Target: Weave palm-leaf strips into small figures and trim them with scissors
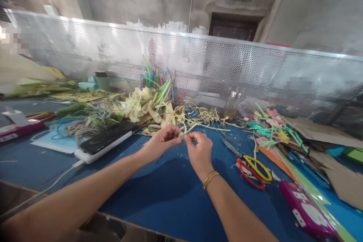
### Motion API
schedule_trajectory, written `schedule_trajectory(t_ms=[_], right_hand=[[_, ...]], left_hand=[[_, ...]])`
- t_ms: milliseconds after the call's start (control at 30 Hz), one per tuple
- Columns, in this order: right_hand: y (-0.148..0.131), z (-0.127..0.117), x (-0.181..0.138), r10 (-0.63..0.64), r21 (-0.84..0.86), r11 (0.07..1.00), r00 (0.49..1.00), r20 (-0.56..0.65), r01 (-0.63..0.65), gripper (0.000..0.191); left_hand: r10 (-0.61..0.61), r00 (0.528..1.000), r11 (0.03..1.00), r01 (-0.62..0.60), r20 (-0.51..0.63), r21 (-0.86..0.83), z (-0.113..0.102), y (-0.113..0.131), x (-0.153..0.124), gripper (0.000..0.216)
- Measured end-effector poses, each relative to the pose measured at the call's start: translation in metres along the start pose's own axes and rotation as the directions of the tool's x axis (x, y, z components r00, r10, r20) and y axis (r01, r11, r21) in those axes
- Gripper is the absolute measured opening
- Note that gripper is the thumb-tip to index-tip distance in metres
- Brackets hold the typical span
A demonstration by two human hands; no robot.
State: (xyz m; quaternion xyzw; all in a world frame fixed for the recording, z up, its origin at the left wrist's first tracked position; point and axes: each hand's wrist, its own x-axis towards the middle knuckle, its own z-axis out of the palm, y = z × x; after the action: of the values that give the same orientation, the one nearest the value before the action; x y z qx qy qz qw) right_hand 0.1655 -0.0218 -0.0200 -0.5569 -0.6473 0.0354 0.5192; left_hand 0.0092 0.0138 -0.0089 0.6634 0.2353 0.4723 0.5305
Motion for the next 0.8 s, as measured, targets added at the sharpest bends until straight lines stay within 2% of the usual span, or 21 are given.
schedule_trajectory(t_ms=[167,233,300,367,467,533,633,800], right_hand=[[-0.007,0.001,-0.002,0.036,0.138,0.990,0.999,0.039,-0.041,0.027],[-0.010,-0.001,-0.003,0.034,0.120,0.992,0.998,0.051,-0.040,0.028],[-0.012,-0.003,-0.003,0.004,0.016,1.000,1.000,0.022,-0.005,0.026],[-0.012,-0.006,-0.003,-0.053,-0.131,0.990,0.996,-0.065,0.044,0.022],[-0.013,-0.009,-0.003,-0.148,-0.280,0.955,0.977,-0.154,0.101,0.034],[-0.015,-0.009,-0.004,-0.176,-0.288,0.947,0.980,-0.097,0.141,0.033],[-0.021,-0.008,-0.006,-0.173,-0.238,0.956,0.985,0.020,0.173,0.019],[-0.031,-0.013,-0.009,-0.196,-0.092,0.975,0.977,0.082,0.203,0.018]], left_hand=[[0.038,0.999,0.996,-0.038,-0.004,0.086,-0.003,-0.005,0.001,0.028],[0.037,0.999,0.994,-0.038,0.011,0.100,-0.005,-0.006,0.001,0.026],[0.026,0.999,0.996,-0.028,0.025,0.086,-0.008,-0.005,0.002,0.025],[0.007,0.999,0.999,-0.009,0.043,0.044,-0.009,-0.003,0.003,0.024],[-0.031,0.998,0.999,0.032,0.051,-0.016,-0.011,0.002,0.004,0.023],[-0.050,0.998,0.999,0.051,0.024,-0.015,-0.011,0.004,0.004,0.021],[-0.056,0.997,0.998,0.057,-0.049,0.021,-0.011,0.005,0.004,0.019],[-0.079,0.988,0.996,0.083,-0.135,0.022,-0.012,0.006,0.005,0.017]])
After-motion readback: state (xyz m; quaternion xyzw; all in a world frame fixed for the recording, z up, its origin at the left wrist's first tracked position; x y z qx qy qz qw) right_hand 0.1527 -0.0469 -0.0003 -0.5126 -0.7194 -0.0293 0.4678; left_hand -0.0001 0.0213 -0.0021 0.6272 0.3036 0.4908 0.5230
